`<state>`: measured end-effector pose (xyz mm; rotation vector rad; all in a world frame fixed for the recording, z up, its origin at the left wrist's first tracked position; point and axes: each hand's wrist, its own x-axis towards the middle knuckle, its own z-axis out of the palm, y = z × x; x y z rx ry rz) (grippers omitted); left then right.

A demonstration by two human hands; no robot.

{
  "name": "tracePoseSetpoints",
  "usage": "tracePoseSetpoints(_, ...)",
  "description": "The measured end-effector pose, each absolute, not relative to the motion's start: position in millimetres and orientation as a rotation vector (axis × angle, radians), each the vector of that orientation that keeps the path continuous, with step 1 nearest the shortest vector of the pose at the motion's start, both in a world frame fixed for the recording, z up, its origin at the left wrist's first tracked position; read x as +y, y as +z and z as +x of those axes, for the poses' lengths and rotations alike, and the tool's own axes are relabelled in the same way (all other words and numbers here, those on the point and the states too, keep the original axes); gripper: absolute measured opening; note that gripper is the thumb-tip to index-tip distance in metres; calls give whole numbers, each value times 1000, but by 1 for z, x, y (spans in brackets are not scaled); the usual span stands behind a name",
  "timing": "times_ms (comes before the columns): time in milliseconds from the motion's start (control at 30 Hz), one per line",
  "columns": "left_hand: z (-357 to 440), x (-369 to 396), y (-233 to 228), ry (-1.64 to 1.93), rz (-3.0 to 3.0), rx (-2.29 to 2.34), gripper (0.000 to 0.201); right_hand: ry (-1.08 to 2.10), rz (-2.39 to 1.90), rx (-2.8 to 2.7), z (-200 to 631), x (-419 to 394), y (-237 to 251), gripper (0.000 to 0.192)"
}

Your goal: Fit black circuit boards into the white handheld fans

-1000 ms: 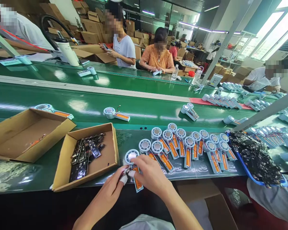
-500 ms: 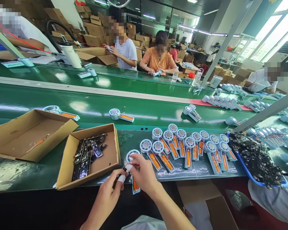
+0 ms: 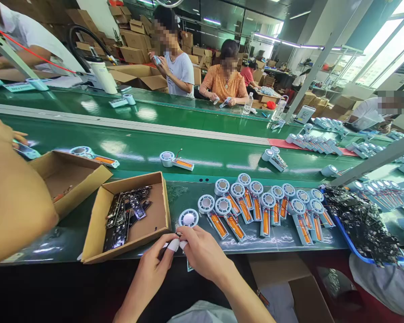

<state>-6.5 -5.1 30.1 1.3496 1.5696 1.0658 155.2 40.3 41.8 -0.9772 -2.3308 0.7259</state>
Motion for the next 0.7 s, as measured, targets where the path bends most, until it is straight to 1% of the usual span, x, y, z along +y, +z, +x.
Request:
tracePoseSetpoints(100, -5, -4, 28, 1029, 1300, 1582, 32, 643, -970, -2354, 154, 38, 42, 31)
tracePoseSetpoints(200, -2, -7, 19, 983, 1143, 1531, 34, 500, -934, -2309, 153, 38, 32, 30)
tracePoseSetpoints(333, 0, -10, 11, 1116, 960, 1496, 45, 365, -975, -2226, 152, 40, 21, 26)
tracePoseSetpoints(367, 0, -11, 10, 1131, 947, 1502, 45, 353, -991, -2226, 152, 41, 21, 25)
tracePoseSetpoints(500, -1, -12, 9, 1131, 1066, 1532, 36, 291, -1033, -2266, 151, 40, 24, 24)
tracePoseSetpoints(600, 1, -14, 7, 1173, 1208, 1597, 36, 204, -1063, -2290, 148, 38, 23, 22)
tracePoseSetpoints(700, 1, -14, 8, 1195, 1308, 1645, 35, 259, -1067, -2251, 146, 38, 19, 19)
